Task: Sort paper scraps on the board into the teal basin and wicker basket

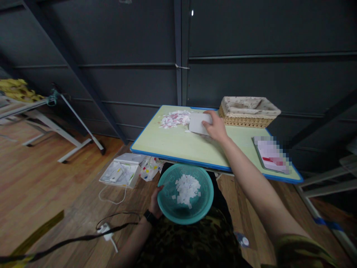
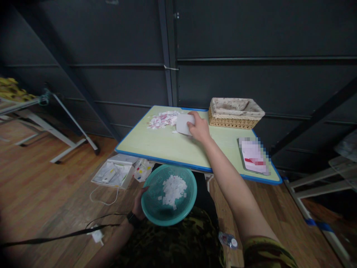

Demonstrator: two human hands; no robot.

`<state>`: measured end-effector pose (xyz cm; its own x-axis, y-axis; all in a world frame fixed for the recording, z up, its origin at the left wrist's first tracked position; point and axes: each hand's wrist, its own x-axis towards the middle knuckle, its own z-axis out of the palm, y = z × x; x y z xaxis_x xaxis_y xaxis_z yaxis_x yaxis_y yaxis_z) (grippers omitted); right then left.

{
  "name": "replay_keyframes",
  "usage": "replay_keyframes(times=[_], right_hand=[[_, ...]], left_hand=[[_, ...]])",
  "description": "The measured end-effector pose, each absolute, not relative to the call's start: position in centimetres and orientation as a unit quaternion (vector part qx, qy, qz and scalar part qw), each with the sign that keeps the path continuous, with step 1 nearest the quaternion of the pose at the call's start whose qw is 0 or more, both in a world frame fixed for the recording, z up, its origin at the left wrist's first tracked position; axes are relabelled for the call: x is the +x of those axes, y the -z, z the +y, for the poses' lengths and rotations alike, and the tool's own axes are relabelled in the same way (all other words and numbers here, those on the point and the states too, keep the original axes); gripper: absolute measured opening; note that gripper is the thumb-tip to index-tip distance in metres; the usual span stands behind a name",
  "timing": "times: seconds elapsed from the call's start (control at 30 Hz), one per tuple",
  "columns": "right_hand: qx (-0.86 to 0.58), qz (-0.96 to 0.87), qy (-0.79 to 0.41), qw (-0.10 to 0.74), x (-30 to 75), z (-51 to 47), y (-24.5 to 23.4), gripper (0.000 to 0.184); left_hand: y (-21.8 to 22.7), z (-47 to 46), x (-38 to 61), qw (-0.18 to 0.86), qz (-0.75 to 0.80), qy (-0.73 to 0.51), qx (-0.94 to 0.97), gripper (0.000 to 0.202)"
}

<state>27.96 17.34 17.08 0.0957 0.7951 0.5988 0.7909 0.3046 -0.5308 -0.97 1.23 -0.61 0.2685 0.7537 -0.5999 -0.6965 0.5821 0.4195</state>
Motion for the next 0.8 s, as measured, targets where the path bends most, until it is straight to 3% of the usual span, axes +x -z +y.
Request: replay_keyframes(times=[0.53, 0.8], right_hand=[[-0.551, -0.685, -0.035, 0.476, 28.25, 18.12, -16.68, 0.038], [-0.586, -0.674, -0.020, 0.450, 28.17, 17.73, -16.83, 0.041]], left_hand=[[0.62, 1.29, -1.03, 0.793, 0.399, -0.460, 0.033, 0.010], [0.42, 1.18, -0.97, 0.789, 0.409, -0.458, 0.032, 0.011]])
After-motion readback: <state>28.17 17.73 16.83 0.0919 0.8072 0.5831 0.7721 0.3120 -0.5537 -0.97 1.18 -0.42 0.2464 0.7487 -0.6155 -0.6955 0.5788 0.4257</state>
